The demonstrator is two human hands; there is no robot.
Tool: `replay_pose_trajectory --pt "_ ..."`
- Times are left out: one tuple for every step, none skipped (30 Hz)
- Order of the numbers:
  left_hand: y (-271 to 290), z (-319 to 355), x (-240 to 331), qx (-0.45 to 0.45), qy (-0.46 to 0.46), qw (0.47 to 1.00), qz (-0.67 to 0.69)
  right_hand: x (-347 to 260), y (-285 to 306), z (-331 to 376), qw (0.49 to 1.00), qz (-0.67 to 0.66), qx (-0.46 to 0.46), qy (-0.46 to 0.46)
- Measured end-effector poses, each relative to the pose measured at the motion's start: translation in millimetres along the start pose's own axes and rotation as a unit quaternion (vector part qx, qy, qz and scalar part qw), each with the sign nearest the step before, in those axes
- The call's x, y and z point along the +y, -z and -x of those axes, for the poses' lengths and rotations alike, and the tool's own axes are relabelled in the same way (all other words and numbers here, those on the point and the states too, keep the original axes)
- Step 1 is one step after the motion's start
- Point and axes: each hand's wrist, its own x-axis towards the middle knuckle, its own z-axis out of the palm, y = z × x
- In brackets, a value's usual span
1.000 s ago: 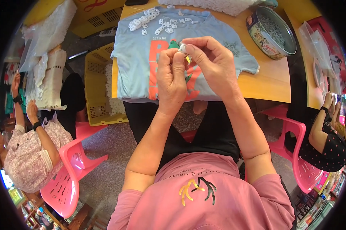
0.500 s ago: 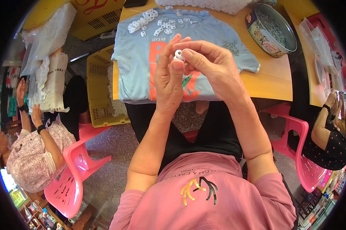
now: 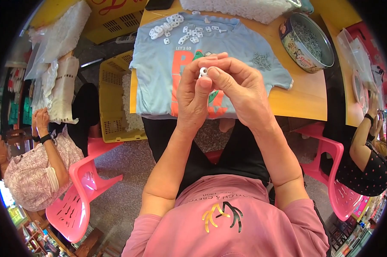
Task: Attaching plastic clips to small embroidered character patches at a workstation.
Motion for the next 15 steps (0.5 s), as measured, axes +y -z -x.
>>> replay_pose_trajectory --pt "1.2 0.0 -0.4 0.002 -0.002 1.0 -0.001 1.3 -0.8 0.8 1.0 -0.001 -0.002 0.007" --pt "2.4 -0.1 -0.5 -0.005 -0.01 1.0 0.001 1.9 -1.8 1.5 1.0 -0.001 -0.006 0.013" --pt "3.4 -0.4 -0.6 -0.012 -0.019 1.0 0.003 1.2 -2.4 1.9 1.0 -0.001 -0.01 0.013" --pt "3.1 -0.5 -1.2 -0.009 -0.023 1.0 0.001 0.3 -2.5 2.5 1.0 -0.019 -0.013 0.01" --pt "1.5 -0.5 -2.5 -0.018 -0.03 0.999 0.016 -0.9 -2.4 3.1 0.999 -0.037 -0.017 0.007" --pt "1.3 -0.3 -3.4 -0.027 -0.037 0.999 0.03 -0.9 -1.2 3.6 0.999 -0.038 -0.023 0.007" --pt "2.3 0.2 -3.0 -0.037 -0.03 0.998 0.035 -0.5 1.0 4.2 0.999 -0.046 -0.026 -0.005" --pt "2.3 0.2 -2.8 -0.033 -0.034 0.998 0.032 0.3 2.2 4.5 0.998 -0.054 -0.029 -0.018" --pt "1.2 -0.2 -2.8 -0.039 -0.042 0.998 0.031 1.1 2.3 4.7 0.997 -0.067 -0.03 -0.02" --pt "0.9 -0.7 -2.7 -0.044 -0.05 0.997 0.029 2.1 1.3 5.1 0.997 -0.066 -0.035 -0.021" --pt "1.6 -1.4 -2.4 -0.041 -0.056 0.997 0.016 3.3 0.0 5.8 0.997 -0.077 -0.028 -0.014" --pt "2.2 -1.2 -2.4 -0.038 -0.06 0.997 0.014 4.5 -1.1 6.0 0.996 -0.088 -0.022 -0.007" --pt "2.7 -0.2 -3.0 -0.039 -0.059 0.997 0.028 5.8 -1.5 6.1 0.996 -0.088 -0.027 -0.008" --pt "3.1 0.1 -3.4 -0.041 -0.057 0.997 0.043 7.1 -1.4 6.1 0.996 -0.089 -0.027 -0.008" --pt "3.2 0.3 -3.6 -0.037 -0.059 0.997 0.042 8.5 -1.3 6.6 0.996 -0.09 -0.025 -0.008"
